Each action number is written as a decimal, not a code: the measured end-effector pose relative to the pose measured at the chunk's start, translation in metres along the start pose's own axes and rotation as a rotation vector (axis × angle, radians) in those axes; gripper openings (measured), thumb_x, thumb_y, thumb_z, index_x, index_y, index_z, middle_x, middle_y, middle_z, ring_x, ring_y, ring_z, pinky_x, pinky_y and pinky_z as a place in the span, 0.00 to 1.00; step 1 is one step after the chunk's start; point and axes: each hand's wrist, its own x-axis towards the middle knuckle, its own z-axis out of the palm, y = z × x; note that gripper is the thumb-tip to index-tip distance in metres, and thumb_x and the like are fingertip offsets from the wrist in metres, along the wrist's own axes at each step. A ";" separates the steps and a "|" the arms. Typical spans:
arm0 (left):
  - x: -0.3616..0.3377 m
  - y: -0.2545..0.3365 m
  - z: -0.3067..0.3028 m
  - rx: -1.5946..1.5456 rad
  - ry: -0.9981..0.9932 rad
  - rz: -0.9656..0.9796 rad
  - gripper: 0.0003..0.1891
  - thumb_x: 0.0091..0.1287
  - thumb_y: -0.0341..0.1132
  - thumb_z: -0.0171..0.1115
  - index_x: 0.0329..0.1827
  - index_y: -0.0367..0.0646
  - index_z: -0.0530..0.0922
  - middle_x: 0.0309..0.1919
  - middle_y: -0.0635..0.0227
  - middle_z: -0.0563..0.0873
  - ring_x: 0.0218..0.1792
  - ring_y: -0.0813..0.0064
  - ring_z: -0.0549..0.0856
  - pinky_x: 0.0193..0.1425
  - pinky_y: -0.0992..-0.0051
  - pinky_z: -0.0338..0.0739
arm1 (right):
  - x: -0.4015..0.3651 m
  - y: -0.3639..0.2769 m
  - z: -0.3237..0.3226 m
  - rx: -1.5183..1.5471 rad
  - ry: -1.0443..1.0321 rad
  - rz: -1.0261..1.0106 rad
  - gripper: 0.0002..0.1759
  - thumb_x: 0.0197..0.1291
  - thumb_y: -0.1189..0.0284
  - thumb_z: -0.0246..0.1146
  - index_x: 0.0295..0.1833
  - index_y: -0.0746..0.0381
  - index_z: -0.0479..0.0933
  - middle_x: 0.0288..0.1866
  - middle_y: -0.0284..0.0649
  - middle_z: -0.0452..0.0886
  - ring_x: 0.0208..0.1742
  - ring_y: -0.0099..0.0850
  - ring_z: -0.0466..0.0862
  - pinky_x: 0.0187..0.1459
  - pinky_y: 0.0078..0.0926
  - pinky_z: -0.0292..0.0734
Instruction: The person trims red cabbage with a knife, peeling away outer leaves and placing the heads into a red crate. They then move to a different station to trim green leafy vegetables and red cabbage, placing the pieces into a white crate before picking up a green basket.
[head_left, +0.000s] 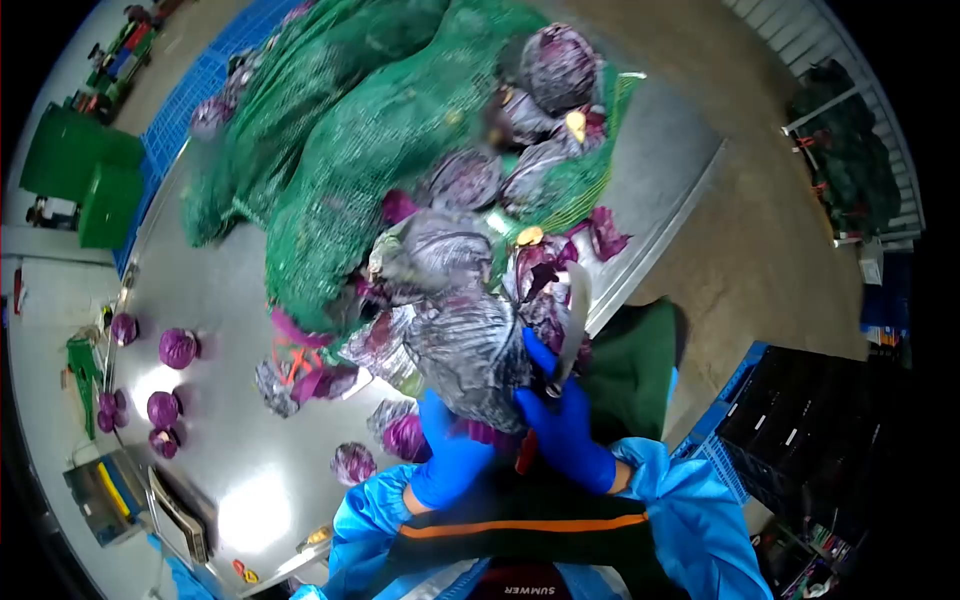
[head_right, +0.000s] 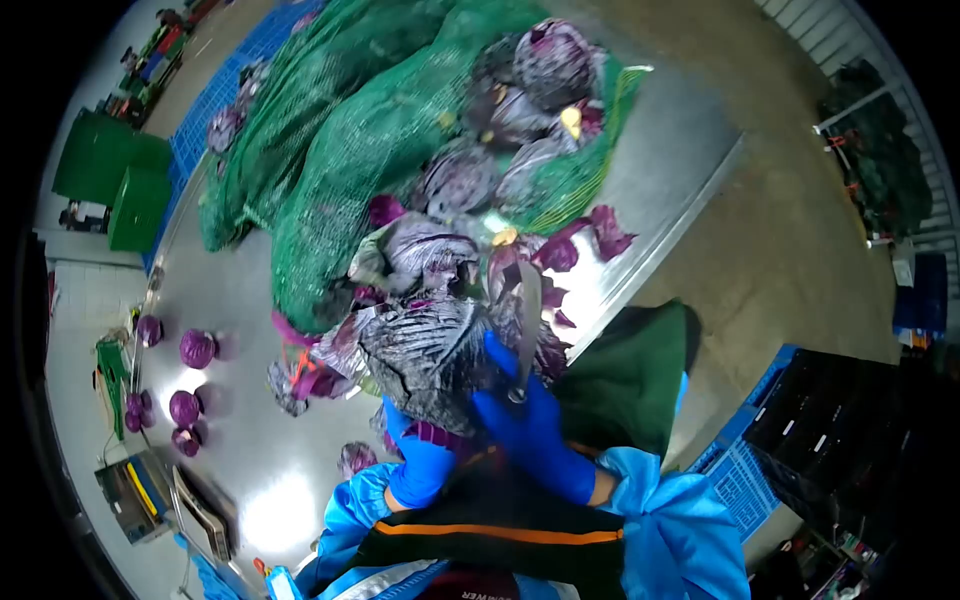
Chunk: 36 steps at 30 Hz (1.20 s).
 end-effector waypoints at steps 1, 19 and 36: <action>0.017 -0.003 0.014 0.031 -0.046 -0.006 0.30 0.71 0.51 0.38 0.70 0.40 0.57 0.69 0.55 0.61 0.67 0.56 0.63 0.73 0.59 0.51 | 0.009 -0.009 -0.011 -0.019 0.046 -0.022 0.33 0.58 0.83 0.57 0.70 0.61 0.59 0.54 0.33 0.75 0.51 0.22 0.74 0.54 0.21 0.69; 0.574 -0.216 0.360 0.813 -0.377 0.639 0.28 0.51 0.24 0.61 0.59 0.41 0.69 0.53 0.50 0.72 0.52 0.54 0.76 0.56 0.64 0.71 | 0.457 -0.100 -0.439 0.465 0.360 -0.500 0.23 0.67 0.72 0.52 0.66 0.67 0.62 0.62 0.38 0.68 0.61 0.26 0.68 0.63 0.23 0.61; 0.525 -0.112 0.350 1.622 -0.219 0.521 0.18 0.58 0.24 0.58 0.52 0.45 0.79 0.59 0.55 0.73 0.60 0.57 0.72 0.63 0.65 0.66 | 0.643 0.001 -0.676 0.309 0.254 0.100 0.31 0.57 0.54 0.61 0.62 0.59 0.66 0.54 0.40 0.74 0.49 0.32 0.77 0.40 0.28 0.75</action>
